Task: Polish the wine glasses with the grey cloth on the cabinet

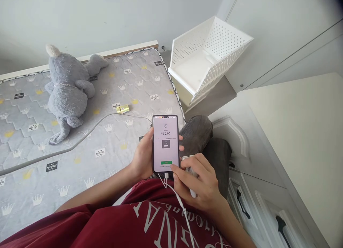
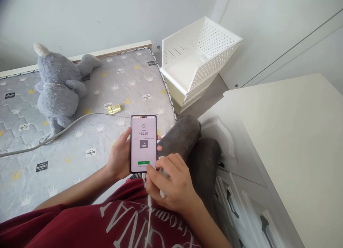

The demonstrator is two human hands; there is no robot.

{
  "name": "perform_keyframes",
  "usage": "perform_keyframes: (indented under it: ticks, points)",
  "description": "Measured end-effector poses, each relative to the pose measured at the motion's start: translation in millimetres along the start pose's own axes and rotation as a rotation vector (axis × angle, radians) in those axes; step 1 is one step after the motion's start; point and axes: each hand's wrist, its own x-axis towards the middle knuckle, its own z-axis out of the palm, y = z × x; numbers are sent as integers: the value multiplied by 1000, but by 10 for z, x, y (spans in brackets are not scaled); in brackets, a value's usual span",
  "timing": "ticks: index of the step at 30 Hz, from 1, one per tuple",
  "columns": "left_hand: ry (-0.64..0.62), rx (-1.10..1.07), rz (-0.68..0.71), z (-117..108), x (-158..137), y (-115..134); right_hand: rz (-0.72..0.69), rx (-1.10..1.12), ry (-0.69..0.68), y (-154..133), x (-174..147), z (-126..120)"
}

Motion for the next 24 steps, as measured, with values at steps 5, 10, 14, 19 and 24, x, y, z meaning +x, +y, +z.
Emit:
perform_keyframes:
  ticks: [5, 10, 14, 19, 24]
  points:
    - [-38, 17, -26, -24, 0, 2, -17, 2, -22, 3, -49, -5]
    - [0, 37, 1, -2, 6, -1, -28, 7, -26, 8, -58, -9]
    - [11, 42, -7, 5, 5, -7, -31, 13, -20, 13, -56, -6]
    - [0, 30, -28, -23, -1, -7, -28, 20, -28, 31, -63, -6]
    - [-21, -6, -78, -102, -6, -33, -29, 19, -18, 31, -58, -12]
